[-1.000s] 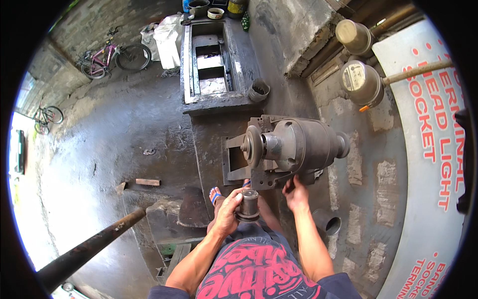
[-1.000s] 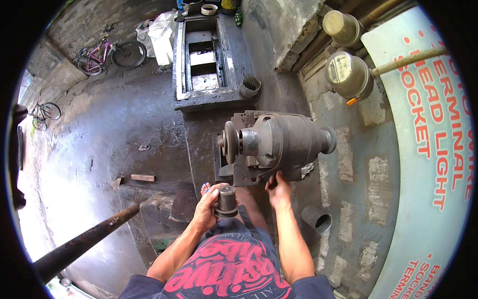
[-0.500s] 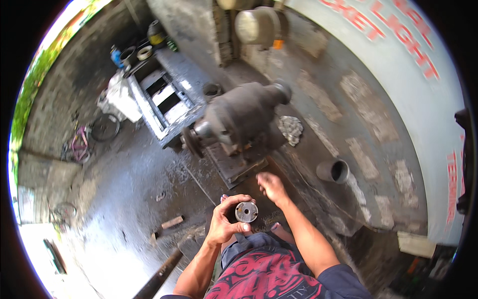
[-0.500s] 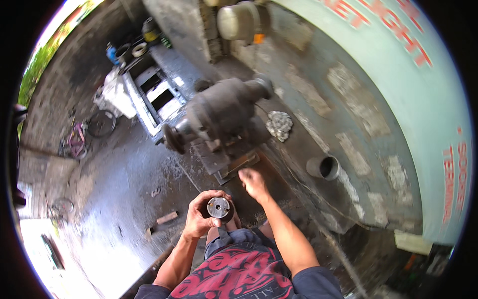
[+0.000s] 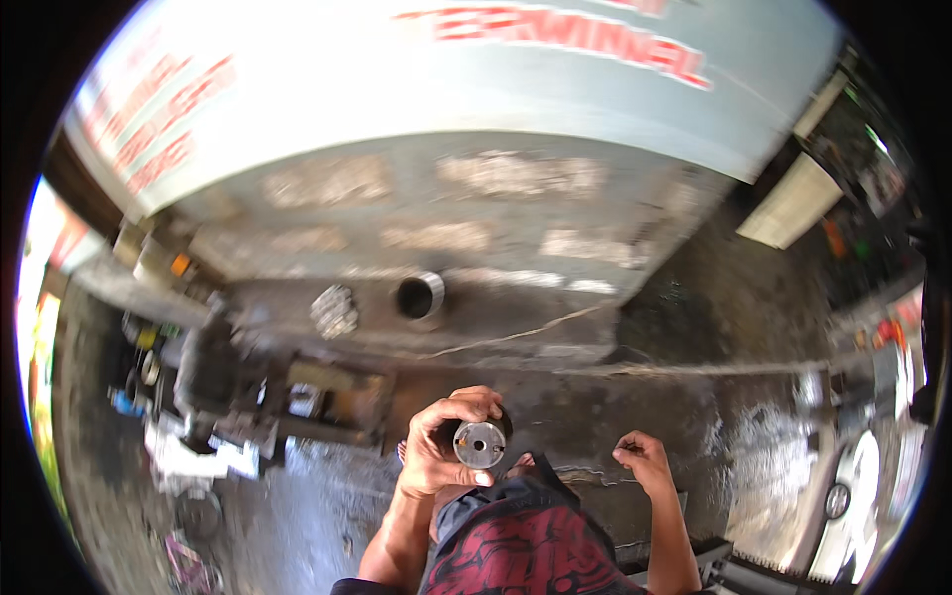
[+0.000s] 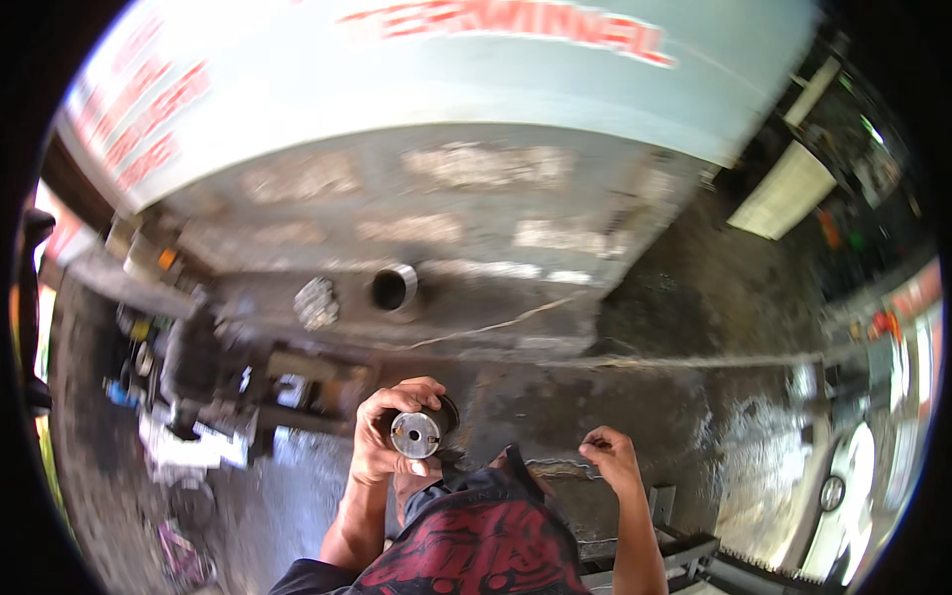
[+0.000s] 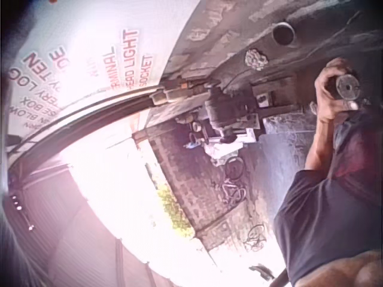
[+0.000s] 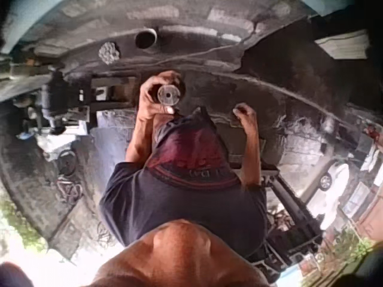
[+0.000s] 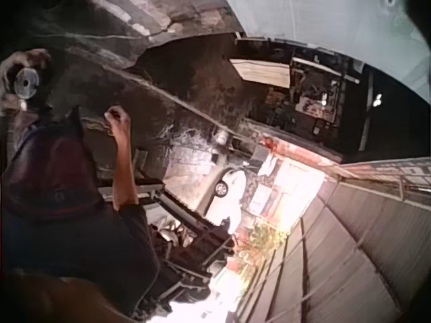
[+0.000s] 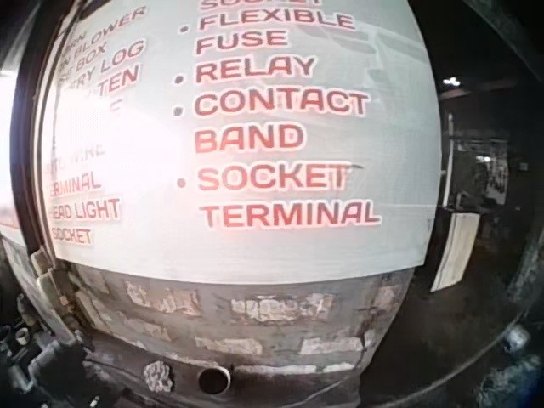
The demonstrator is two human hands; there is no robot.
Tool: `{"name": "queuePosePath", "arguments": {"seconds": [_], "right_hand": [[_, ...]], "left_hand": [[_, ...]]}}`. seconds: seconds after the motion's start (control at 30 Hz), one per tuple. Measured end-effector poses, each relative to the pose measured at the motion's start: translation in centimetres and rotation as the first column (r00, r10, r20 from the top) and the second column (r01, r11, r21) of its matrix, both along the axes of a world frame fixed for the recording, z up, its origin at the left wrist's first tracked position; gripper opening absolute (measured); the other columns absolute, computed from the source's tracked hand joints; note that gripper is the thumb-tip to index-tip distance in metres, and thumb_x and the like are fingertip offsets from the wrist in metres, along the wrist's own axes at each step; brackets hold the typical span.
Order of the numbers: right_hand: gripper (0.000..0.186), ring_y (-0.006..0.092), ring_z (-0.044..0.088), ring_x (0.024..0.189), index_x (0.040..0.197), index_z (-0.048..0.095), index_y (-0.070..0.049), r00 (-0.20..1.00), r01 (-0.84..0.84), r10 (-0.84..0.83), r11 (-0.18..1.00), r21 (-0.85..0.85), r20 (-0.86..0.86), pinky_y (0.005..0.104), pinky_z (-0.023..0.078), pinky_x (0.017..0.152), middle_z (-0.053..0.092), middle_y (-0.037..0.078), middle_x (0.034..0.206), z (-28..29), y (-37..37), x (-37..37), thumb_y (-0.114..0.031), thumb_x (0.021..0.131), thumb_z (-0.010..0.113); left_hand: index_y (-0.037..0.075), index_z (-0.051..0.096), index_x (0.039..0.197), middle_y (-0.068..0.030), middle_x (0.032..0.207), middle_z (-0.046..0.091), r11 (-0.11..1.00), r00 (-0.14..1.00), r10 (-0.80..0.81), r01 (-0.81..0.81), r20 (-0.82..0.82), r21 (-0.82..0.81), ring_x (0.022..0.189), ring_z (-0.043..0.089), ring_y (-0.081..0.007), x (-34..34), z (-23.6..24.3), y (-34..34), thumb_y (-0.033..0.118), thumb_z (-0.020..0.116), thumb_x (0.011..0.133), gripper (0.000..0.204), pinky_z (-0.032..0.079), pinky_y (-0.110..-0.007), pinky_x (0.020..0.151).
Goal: The person uses a bench grinder to smooth a cylindrical metal part, then moves to a workbench to hammer a small metal ring into the part. They retrieve pliers and continue adjusting the part before returning to the grinder for additional smoothing.
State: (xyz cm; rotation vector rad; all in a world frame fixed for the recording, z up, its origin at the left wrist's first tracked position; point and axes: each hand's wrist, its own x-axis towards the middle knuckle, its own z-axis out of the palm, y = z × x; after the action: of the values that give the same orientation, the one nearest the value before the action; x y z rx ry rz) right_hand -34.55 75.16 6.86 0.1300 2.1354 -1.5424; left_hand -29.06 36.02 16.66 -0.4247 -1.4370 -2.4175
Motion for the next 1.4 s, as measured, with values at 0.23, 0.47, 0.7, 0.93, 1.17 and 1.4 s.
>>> {"name": "queuePosePath", "arguments": {"seconds": [0.23, 0.47, 0.7, 0.93, 1.17, 1.4], "right_hand": [[0.04, 0.0219, 0.057, 0.069, 0.105, 0.079, -0.008, 0.331, -0.845, 0.087, 0.471, -0.254, -0.94, 0.0378, 0.046, 0.057, 0.067, 0.012, 0.095, 25.7, 7.0, 0.6, -0.047, 0.095, 0.073], [0.026, 0.0203, 0.054, 0.065, 0.075, 0.066, -0.009, 0.088, -0.844, 0.12, 0.536, -0.01, -0.989, 0.0362, 0.041, 0.055, 0.065, 0.012, 0.086, 32.5, 15.9, -7.5, -0.019, 0.097, 0.056], [0.029, 0.0202, 0.057, 0.066, 0.068, 0.057, -0.012, -0.12, -0.315, -0.291, 0.918, -0.241, -0.949, 0.0364, 0.041, 0.056, 0.063, 0.006, 0.08, 32.2, 25.2, -19.2, -0.017, 0.096, 0.055], [0.022, 0.0221, 0.059, 0.069, 0.075, 0.06, -0.011, 0.463, 0.299, -0.555, 0.832, -0.468, -0.691, 0.0376, 0.044, 0.059, 0.064, 0.007, 0.082, 23.3, 38.9, -36.1, -0.021, 0.094, 0.06], [0.019, 0.0239, 0.061, 0.072, 0.081, 0.063, -0.009, 0.563, 0.331, -0.643, 0.751, -0.571, -0.52, 0.0387, 0.046, 0.062, 0.066, 0.009, 0.084, 17.2, 51.9, -54.1, -0.024, 0.092, 0.065], [0.02, 0.0257, 0.063, 0.074, 0.088, 0.066, -0.007, 0.625, 0.136, -0.527, 0.799, -0.585, -0.575, 0.0399, 0.048, 0.065, 0.067, 0.01, 0.085, 28.1, 68.0, -70.0, -0.027, 0.09, 0.069]], "left_hand": [[0.007, 0.069, 0.117, -0.014, 0.117, 0.069, 0.861, 0.861, -0.507, 0.503, 0.04, 0.074, 0.122, 0.061, -0.0335, -15.0, 2.6, 17.1, 0.01, 0.101, 0.055, 0.07, 0.041, -0.053, 0.111], [0.009, 0.067, 0.119, -0.0138, 0.116, 0.067, 0.692, 0.665, -0.718, 0.654, 0.205, 0.304, 0.122, 0.057, -0.035, -27.1, 2.0, 32.3, 0.011, 0.098, 0.057, 0.07, 0.039, -0.05, 0.11], [0.007, 0.064, 0.128, -0.0118, 0.126, 0.064, 0.624, 0.549, -0.781, 0.653, 0.3, 0.43, 0.121, 0.062, -0.0277, -43.2, 1.8, 45.4, -0.005, 0.087, 0.067, 0.066, 0.05, -0.041, 0.106], [0.007, 0.056, 0.135, -0.0145, 0.128, 0.062, 0.51, 0.409, -0.86, 0.692, 0.305, 0.511, 0.129, 0.058, -0.0348, -57.9, 4.8, 60.3, 0.003, 0.081, 0.076, 0.065, 0.046, -0.044, 0.111], [0.009, 0.061, 0.137, -0.0133, 0.121, 0.07, 0.593, 0.478, -0.805, 0.677, 0.352, 0.435, 0.117, 0.066, -0.0312, -70.0, 1.7, 77.3, 0.02, 0.091, 0.072, 0.073, 0.052, -0.044, 0.105], [0.007, 0.061, 0.134, -0.0126, 0.12, 0.071, 0.643, 0.419, -0.755, 0.622, 0.504, 0.446, 0.117, 0.066, -0.0305, -80.6, 8.0, 92.0, 0.018, 0.088, 0.074, 0.067, 0.053, -0.044, 0.105]]}}
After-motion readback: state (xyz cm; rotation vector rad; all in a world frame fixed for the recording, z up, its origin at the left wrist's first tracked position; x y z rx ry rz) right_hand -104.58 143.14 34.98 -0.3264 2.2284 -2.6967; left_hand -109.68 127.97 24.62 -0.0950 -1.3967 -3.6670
